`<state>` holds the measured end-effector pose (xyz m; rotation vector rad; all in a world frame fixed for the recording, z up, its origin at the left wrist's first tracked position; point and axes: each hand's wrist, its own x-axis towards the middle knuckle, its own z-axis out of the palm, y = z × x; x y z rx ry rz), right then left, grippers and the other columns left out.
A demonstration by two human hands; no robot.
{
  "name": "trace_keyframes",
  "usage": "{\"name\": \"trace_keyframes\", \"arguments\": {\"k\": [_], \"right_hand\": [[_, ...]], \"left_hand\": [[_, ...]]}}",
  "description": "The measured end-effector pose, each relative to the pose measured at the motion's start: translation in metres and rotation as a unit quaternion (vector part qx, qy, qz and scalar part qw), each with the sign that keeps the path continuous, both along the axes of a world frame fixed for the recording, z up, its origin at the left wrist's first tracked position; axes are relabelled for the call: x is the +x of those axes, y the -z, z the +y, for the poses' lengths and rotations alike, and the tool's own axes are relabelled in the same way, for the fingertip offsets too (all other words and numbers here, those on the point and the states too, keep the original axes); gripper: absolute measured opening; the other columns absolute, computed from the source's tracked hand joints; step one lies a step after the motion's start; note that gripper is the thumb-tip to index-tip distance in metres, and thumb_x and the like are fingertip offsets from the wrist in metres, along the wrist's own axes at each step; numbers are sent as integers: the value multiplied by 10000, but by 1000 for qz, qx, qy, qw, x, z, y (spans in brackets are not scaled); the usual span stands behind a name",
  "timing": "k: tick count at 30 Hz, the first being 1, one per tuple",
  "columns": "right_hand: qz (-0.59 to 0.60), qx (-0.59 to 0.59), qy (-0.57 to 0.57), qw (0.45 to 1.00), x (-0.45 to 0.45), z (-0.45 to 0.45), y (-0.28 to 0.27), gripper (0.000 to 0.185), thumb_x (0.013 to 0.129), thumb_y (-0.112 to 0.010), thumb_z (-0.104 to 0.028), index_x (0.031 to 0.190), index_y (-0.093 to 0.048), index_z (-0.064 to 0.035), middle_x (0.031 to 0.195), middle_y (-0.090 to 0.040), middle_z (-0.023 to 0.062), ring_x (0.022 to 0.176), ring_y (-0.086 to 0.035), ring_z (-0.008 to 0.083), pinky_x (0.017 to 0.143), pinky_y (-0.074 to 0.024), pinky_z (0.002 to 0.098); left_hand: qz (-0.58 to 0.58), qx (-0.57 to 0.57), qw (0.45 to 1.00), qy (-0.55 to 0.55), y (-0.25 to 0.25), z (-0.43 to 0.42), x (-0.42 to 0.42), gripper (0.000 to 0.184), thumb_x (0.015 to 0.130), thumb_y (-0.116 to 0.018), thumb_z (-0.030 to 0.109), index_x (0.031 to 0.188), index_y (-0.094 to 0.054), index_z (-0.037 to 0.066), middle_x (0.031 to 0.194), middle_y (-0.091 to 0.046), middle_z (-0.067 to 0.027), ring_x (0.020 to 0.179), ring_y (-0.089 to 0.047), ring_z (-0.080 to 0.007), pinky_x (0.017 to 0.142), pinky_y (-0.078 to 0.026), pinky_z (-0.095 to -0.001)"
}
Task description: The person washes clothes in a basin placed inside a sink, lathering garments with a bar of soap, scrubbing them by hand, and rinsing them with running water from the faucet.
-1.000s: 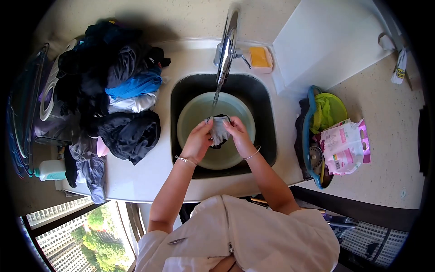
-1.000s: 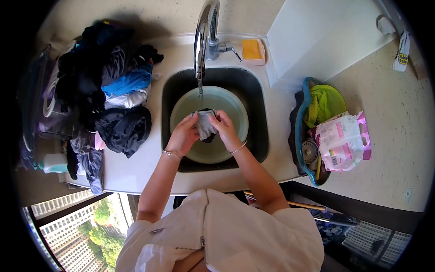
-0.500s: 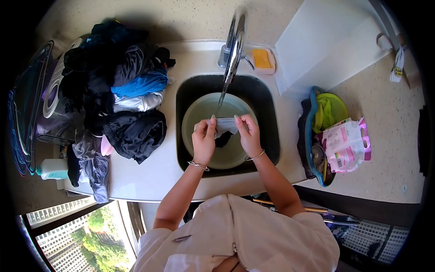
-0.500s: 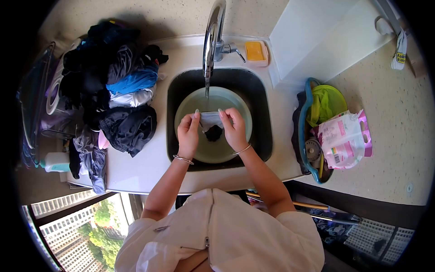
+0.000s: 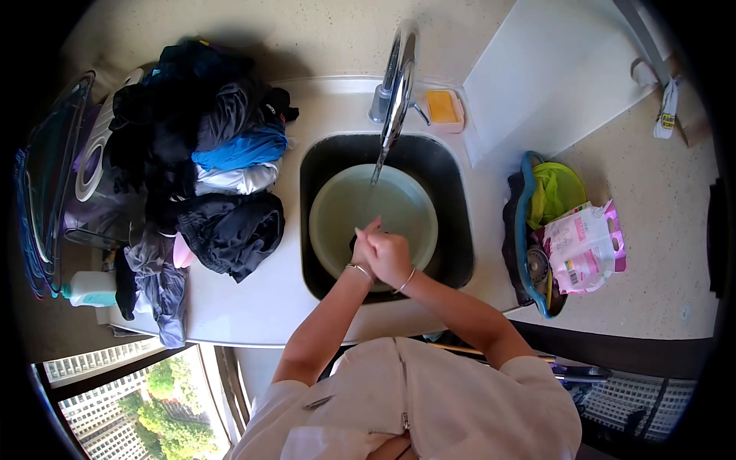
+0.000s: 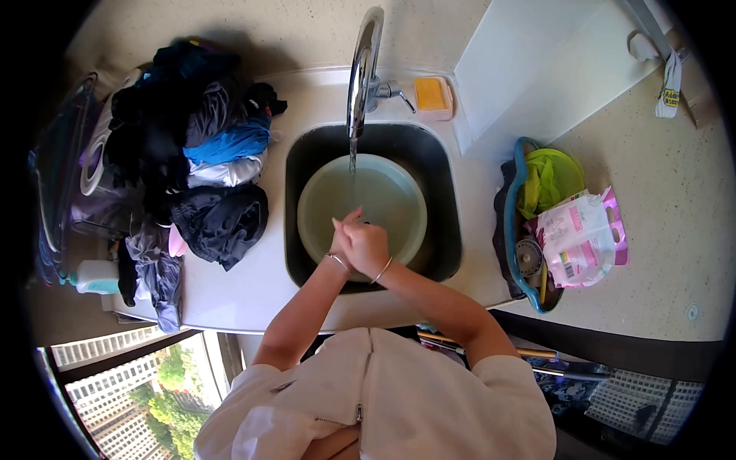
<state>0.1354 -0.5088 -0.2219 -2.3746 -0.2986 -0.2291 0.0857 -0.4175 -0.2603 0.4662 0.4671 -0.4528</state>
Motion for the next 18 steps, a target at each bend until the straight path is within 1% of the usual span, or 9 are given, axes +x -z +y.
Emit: {"name": "trace_keyframes", "arguments": {"k": [2,5,6,7,9,12,14,15,18], "right_hand": [[12,1,-1,1000,0,4,5,372,825,-576,-241,523,-528,-29,551,-521,186,498,-518,363,456,-411,408],[48,16,-18,999,-10,2,6,389,821,-582,-225,502,-524,-11,548,-513,203,505,-522,372,480,-432,402],[39,16,-26,999,-12,8,3,389,821,-582,-225,502,-524,-11,548,-513,203,505,-522,372,480,-432,402],[-11,33,-51,998,-25,18,-10,400,826,-582,-224,498,-514,-6,528,-489,204,467,-492,368,453,-398,400],[-85,72,-89,990,-63,29,-20,422,836,-581,-220,489,-494,5,488,-442,206,391,-431,359,399,-331,395],[55,20,25,998,-10,3,29,396,815,-601,-213,476,-517,-27,541,-502,212,491,-516,373,499,-449,391],[-180,24,-49,982,-40,26,-7,438,860,-544,-247,511,-524,16,525,-481,223,466,-495,369,449,-362,419],[-180,24,-53,982,-36,24,-7,438,860,-544,-247,511,-524,16,525,-481,223,466,-495,369,449,-362,419],[7,0,13,1000,-17,8,12,404,818,-599,-206,468,-510,-25,545,-518,204,509,-543,367,503,-448,402]], "left_hand": [[-255,67,964,22,5,3,-10,339,948,-329,255,1162,-485,45,1032,-574,-76,929,-559,-179,842,-453,-325],[102,19,994,35,-22,-15,-4,296,937,-321,296,1020,-532,106,875,-585,-44,807,-558,-163,715,-467,-316],[93,19,995,28,-3,-7,0,296,937,-321,296,1020,-532,106,875,-585,-44,807,-558,-163,715,-467,-316],[-109,-14,994,-8,34,2,0,289,935,-331,294,1011,-535,104,909,-593,-45,834,-562,-171,732,-469,-323],[-32,-36,999,12,15,2,-6,286,934,-334,290,1022,-535,106,992,-589,-53,872,-560,-184,773,-464,-343],[111,-25,993,9,-30,-11,-10,280,930,-345,285,1020,-535,99,1028,-586,-60,888,-556,-190,785,-460,-362],[-119,116,983,84,31,7,-3,260,918,-358,255,990,-561,109,998,-597,-96,863,-567,-184,749,-453,-336],[-209,136,965,81,44,15,-4,255,913,-359,243,980,-564,106,984,-598,-98,854,-568,-188,736,-453,-331],[-54,170,980,82,3,-8,-12,221,901,-364,224,862,-542,98,851,-592,-71,757,-566,-198,657,-457,-334]]}}
